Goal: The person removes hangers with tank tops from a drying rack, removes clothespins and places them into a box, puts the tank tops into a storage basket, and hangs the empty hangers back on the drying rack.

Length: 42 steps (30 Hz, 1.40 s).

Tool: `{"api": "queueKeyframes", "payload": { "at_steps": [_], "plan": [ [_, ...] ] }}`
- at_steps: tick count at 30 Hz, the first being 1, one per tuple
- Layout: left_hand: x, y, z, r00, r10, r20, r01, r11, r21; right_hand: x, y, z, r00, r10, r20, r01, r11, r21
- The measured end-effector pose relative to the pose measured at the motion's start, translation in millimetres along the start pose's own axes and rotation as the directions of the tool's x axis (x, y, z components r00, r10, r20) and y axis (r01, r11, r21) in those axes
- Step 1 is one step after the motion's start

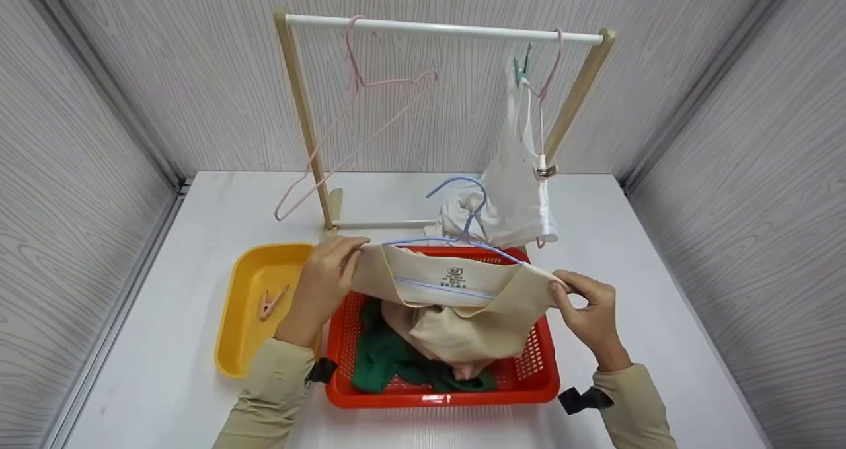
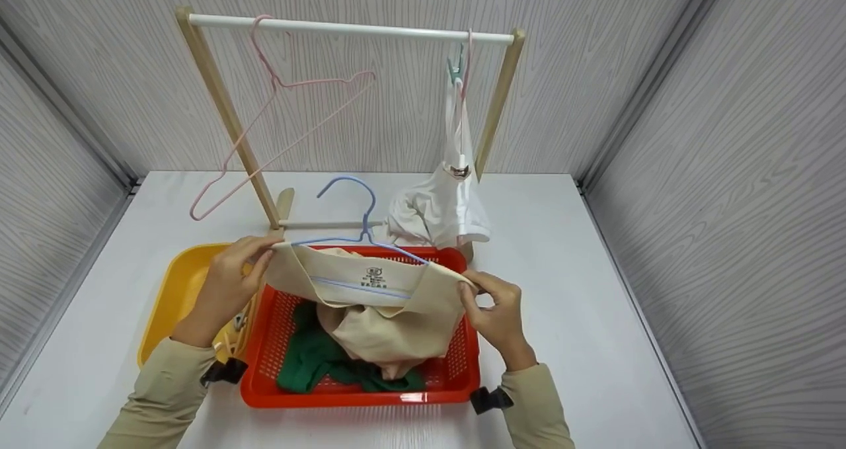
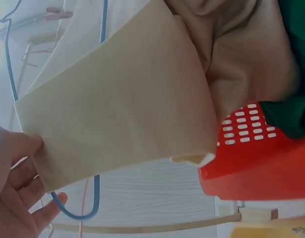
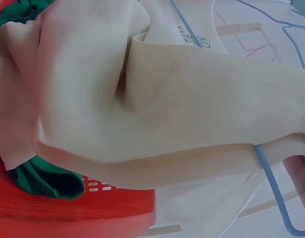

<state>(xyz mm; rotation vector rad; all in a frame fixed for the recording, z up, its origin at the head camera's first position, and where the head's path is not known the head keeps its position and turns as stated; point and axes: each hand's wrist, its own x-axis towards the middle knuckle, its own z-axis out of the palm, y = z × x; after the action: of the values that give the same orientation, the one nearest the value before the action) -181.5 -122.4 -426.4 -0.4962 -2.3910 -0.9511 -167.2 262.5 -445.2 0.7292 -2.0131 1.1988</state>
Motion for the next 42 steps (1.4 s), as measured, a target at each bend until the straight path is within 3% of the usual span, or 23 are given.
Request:
{"api": "queueKeyframes", "payload": {
  "at_steps": [4,12,26,31,42],
  "plan": [
    [1.0,9.2,2.8,1.000,0.009,0.005,-0.009,1.000,-0.027,-1.1,0.2,1.5,1.000,-0.002,-0.008,0.002,1.000,0.010],
    [2.3,24.7,11.7,0.995,0.102,-0.002,-0.102,0.991,-0.088,0.3,-1.8,4.2,1.000,-0.019,0.013,0.019,1.000,0.011],
    [2.9,24.7,10.0,0.997,0.068,-0.043,-0.073,0.989,-0.131,1.6,-1.3,-2.2,0.998,0.023,0.052,-0.022,0.999,-0.028],
    [2.7,22.8,7.4,0.999,0.039,-0.037,-0.044,0.986,-0.160,1.9,0.8,-6.2,0.999,0.030,0.043,-0.029,0.999,-0.031],
    [2.1,16.6,3.1,0.997,0.032,-0.076,-0.044,0.985,-0.166,-0.9,6.5,-15.8,0.995,0.099,-0.029,-0.100,0.994,-0.032]
  ]
}}
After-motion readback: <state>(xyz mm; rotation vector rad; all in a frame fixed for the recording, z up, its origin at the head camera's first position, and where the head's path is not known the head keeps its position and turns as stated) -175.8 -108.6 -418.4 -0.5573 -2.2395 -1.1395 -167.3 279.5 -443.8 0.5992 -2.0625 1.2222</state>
